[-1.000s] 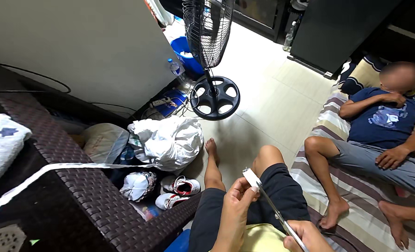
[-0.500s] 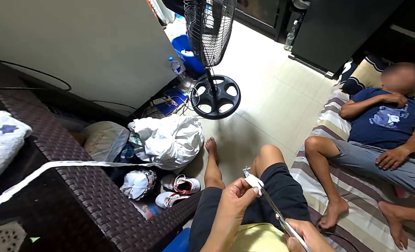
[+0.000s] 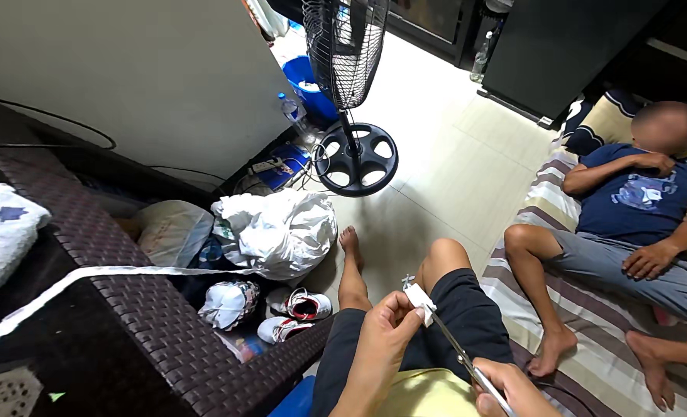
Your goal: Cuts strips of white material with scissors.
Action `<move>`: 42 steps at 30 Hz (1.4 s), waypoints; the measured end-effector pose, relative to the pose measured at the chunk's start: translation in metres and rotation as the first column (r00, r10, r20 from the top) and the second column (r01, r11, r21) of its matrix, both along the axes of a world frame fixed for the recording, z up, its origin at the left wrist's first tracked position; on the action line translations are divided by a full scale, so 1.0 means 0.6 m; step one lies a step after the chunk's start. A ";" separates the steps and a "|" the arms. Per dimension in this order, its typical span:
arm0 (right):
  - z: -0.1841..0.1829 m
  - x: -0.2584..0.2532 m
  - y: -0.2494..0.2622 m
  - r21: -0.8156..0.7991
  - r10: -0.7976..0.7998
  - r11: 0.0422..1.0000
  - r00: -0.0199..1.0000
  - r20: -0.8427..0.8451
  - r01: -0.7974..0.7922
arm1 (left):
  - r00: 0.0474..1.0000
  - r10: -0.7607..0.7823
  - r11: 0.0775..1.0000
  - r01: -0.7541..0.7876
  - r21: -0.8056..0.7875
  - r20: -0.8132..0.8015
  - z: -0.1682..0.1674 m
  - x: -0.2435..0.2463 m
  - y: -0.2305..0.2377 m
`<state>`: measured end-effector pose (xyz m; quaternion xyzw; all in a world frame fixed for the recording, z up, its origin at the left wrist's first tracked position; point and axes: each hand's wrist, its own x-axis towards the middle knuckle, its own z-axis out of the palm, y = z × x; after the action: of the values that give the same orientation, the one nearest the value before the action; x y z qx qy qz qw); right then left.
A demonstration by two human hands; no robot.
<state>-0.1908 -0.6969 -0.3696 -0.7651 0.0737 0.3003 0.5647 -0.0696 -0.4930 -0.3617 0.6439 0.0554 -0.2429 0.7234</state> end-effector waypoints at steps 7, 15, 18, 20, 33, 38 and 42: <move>0.002 0.008 -0.003 -0.020 0.013 1.000 0.999 -0.052 -0.014 | 0.999 -0.045 0.999 0.045 0.012 -0.019 0.008 -0.004 0.003; 0.003 0.010 -0.001 -0.039 -0.008 0.999 0.999 -0.053 0.006 | 0.997 -0.071 0.997 0.072 0.015 -0.036 0.005 -0.005 0.005; 0.003 0.009 0.000 -0.051 -0.023 0.998 0.999 -0.049 0.021 | 0.995 -0.080 0.997 0.080 0.006 -0.058 0.004 -0.003 0.006; 0.002 0.008 0.001 -0.051 -0.031 0.998 0.999 -0.038 0.030 | 0.994 -0.078 0.997 0.079 0.000 -0.075 0.003 -0.002 0.006; 0.001 0.002 0.001 -0.068 -0.069 0.995 0.998 0.004 0.069 | 0.993 -0.076 0.997 0.075 -0.018 -0.092 0.000 -0.003 0.006; 0.007 0.000 0.008 -0.023 -0.103 0.994 0.994 0.022 0.103 | 0.995 -0.081 0.997 0.081 -0.004 -0.051 -0.003 -0.007 0.005; 0.007 -0.001 0.008 0.025 -0.120 0.993 0.992 0.033 0.119 | 0.986 -0.052 0.998 0.047 0.030 0.157 -0.016 -0.011 0.007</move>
<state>-0.1915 -0.6919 -0.3654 -0.7579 0.1061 0.2536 0.5916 -0.0763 -0.4889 -0.3714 0.6717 -0.0149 -0.2083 0.7108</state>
